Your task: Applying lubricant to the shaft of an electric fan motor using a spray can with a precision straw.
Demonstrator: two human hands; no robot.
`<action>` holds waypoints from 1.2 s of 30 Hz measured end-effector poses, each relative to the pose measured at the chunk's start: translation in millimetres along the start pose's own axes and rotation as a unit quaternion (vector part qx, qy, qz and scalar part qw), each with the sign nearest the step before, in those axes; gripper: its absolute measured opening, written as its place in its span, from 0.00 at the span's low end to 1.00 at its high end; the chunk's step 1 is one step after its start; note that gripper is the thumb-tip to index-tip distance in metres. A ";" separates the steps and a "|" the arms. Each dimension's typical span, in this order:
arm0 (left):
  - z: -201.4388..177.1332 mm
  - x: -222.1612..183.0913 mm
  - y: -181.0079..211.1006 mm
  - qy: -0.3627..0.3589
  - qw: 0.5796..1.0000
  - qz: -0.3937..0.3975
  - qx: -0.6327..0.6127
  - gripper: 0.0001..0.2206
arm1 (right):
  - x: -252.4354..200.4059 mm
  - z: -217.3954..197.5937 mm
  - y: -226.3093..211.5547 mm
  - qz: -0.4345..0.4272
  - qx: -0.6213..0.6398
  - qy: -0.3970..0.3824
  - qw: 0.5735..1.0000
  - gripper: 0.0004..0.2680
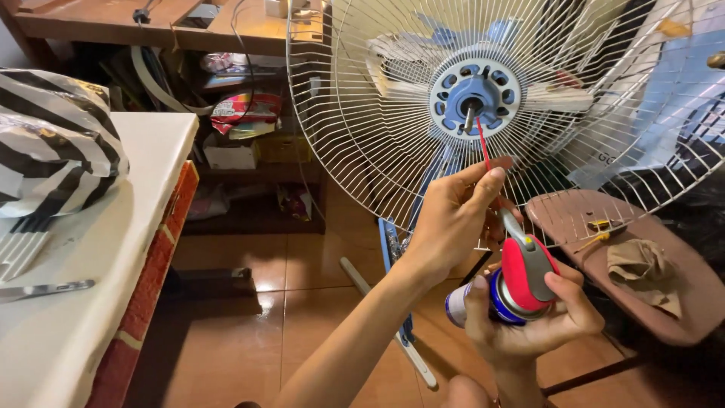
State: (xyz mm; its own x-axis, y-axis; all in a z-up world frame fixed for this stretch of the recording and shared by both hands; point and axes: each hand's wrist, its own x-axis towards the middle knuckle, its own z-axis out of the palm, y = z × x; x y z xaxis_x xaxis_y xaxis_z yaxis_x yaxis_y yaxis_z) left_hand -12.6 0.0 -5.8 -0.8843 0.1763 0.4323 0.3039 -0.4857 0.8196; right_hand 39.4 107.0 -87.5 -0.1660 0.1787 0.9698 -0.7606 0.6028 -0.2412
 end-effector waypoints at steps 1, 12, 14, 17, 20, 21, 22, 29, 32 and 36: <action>-1.5 1.0 1.0 0.006 1.000 -0.001 0.004 0.20 | 0.2 1.8 0.9 -0.005 -0.001 -0.004 1.000 0.23; -20.7 7.0 0.9 0.012 0.997 -0.019 -0.072 0.18 | -4.4 26.6 -11.3 -0.017 -0.017 -0.017 1.000 0.23; -25.0 9.7 1.4 0.005 0.997 -0.022 -0.076 0.18 | -3.7 31.3 -12.0 -0.023 -0.029 -0.019 0.999 0.23; -29.0 13.1 3.2 -0.002 0.998 -0.028 -0.063 0.18 | 0.1 40.0 -18.5 -0.025 -0.003 -0.037 0.999 0.23; -29.3 17.5 2.7 -0.003 0.996 -0.036 -0.077 0.18 | 3.1 44.9 -21.5 -0.030 -0.001 -0.039 0.999 0.22; -30.3 20.0 0.3 0.000 0.995 -0.038 -0.094 0.17 | 4.1 46.4 -21.6 -0.033 0.005 -0.042 0.999 0.21; -30.9 22.6 -2.2 0.002 0.993 -0.041 -0.112 0.17 | 5.2 47.6 -21.4 -0.036 0.012 -0.046 0.998 0.21; -27.2 34.3 -11.2 -0.001 0.980 -0.038 -0.195 0.16 | 9.2 47.8 -17.8 -0.047 -0.005 -0.046 0.998 0.21; -25.2 37.8 -12.8 0.016 0.981 -0.041 -0.189 0.16 | 6.2 44.5 -7.9 -0.038 0.001 -0.053 0.998 0.21; -20.9 43.2 -16.0 0.019 0.981 -0.029 -0.192 0.15 | 10.3 41.2 -4.0 -0.035 -0.002 -0.054 0.998 0.21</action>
State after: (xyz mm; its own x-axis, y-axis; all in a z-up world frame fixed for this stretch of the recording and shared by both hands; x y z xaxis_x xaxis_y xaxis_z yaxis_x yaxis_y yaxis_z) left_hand -63.0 -2.5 -8.0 -0.9108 0.1855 0.3689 0.1027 -0.7635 0.6376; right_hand 14.9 74.4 -75.0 -0.1803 0.0514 0.9823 -0.7696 0.6145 -0.1734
